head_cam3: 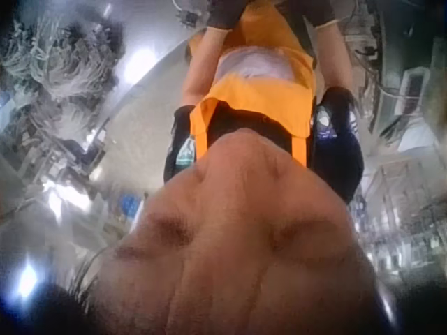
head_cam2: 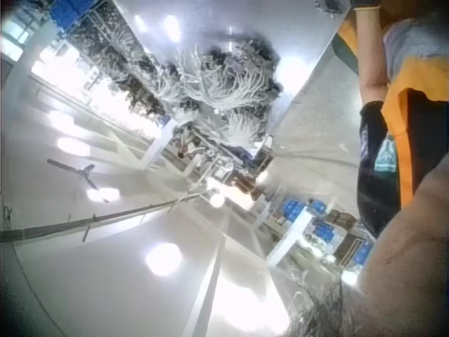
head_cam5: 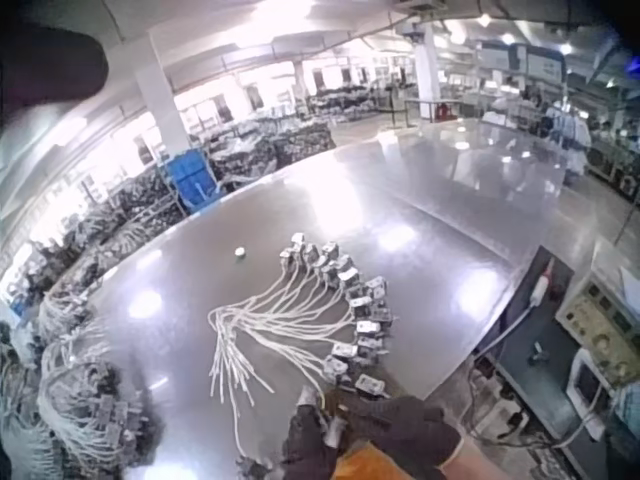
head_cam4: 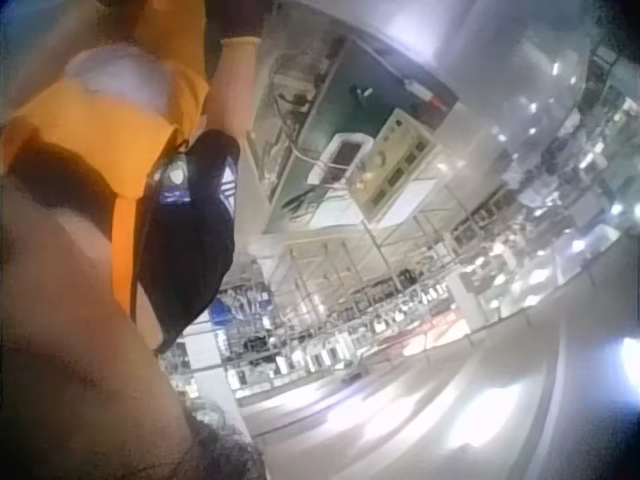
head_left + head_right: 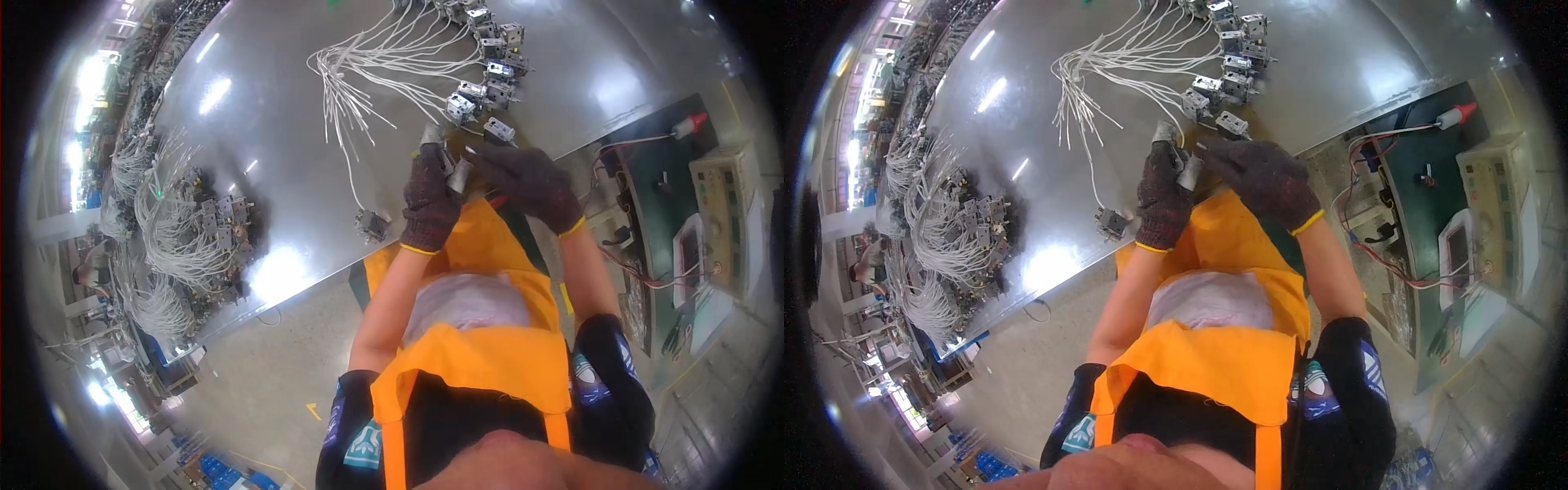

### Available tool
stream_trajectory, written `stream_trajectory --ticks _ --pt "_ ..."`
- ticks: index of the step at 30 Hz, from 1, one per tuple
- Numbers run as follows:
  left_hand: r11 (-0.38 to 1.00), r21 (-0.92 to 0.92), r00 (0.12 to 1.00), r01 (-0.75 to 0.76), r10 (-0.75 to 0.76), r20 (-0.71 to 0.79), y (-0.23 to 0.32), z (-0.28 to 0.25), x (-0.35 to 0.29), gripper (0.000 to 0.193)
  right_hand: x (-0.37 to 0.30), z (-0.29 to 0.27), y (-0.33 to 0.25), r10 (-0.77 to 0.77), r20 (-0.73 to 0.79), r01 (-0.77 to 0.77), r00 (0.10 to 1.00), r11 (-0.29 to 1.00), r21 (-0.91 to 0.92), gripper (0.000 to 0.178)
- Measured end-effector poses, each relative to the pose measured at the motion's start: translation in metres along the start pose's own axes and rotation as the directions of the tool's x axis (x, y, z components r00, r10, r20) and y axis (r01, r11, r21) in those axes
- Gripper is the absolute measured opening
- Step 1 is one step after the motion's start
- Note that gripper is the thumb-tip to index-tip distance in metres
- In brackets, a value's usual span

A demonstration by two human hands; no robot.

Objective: The recorder is assembling wire harness components and connecting them to a testing jig on a production line.

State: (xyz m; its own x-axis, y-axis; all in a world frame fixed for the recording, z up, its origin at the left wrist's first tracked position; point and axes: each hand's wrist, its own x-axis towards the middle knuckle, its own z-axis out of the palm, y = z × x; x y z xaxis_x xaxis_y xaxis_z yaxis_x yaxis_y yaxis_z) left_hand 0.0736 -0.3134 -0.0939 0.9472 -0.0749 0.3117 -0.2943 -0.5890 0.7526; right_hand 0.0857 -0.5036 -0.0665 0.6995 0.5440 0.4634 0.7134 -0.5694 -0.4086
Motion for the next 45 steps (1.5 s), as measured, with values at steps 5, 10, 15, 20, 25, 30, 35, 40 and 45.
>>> stream_trajectory --ticks 5,10,15,20,25,30,35,40,45 --pt "0.986 0.089 0.99 -0.142 0.142 0.007 -0.011 -0.002 0.006 0.064 0.018 -0.016 -0.036 0.314 0.174 -0.323 0.933 0.946 0.023 0.033" --pt "0.982 0.089 0.986 -0.164 0.162 0.028 -0.009 -0.002 0.009 0.059 0.013 -0.007 -0.033 0.216 0.132 -0.176 0.968 0.95 -0.258 0.019" --pt "0.991 0.122 0.996 -0.049 0.039 0.08 -0.007 0.012 0.019 0.048 0.027 0.0 -0.047 0.117 0.027 -0.102 0.993 0.937 -0.335 0.009" --pt "0.992 0.122 0.986 -0.023 0.002 0.165 0.001 0.004 0.025 0.031 0.019 -0.001 -0.04 0.091 0.025 -0.073 0.996 0.915 -0.398 0.006" --pt "0.997 0.07 0.992 -0.028 0.019 0.126 0.006 -0.001 0.024 0.026 0.025 -0.002 -0.048 0.106 0.029 -0.084 0.994 0.902 -0.424 0.006" --pt "0.989 0.093 0.99 -0.111 0.102 0.096 0.005 0.001 0.022 0.026 0.028 -0.005 -0.047 0.304 0.207 -0.23 0.93 0.92 -0.318 0.008" --pt "0.999 0.001 0.98 -0.048 0.047 0.195 0.018 -0.026 0.009 0.036 0.033 -0.016 -0.045 0.246 0.224 -0.191 0.943 0.952 -0.241 0.028" --pt "0.841 0.422 0.847 -0.339 0.078 0.526 0.004 -0.123 -0.032 0.062 0.011 -0.033 -0.066 0.487 0.289 -0.559 0.824 0.78 0.282 0.044" --pt "0.56 0.626 0.573 -0.542 -0.299 0.763 0.008 -0.127 -0.014 0.06 -0.009 0.038 -0.047 0.324 0.425 -0.481 0.845 0.809 0.338 0.048"
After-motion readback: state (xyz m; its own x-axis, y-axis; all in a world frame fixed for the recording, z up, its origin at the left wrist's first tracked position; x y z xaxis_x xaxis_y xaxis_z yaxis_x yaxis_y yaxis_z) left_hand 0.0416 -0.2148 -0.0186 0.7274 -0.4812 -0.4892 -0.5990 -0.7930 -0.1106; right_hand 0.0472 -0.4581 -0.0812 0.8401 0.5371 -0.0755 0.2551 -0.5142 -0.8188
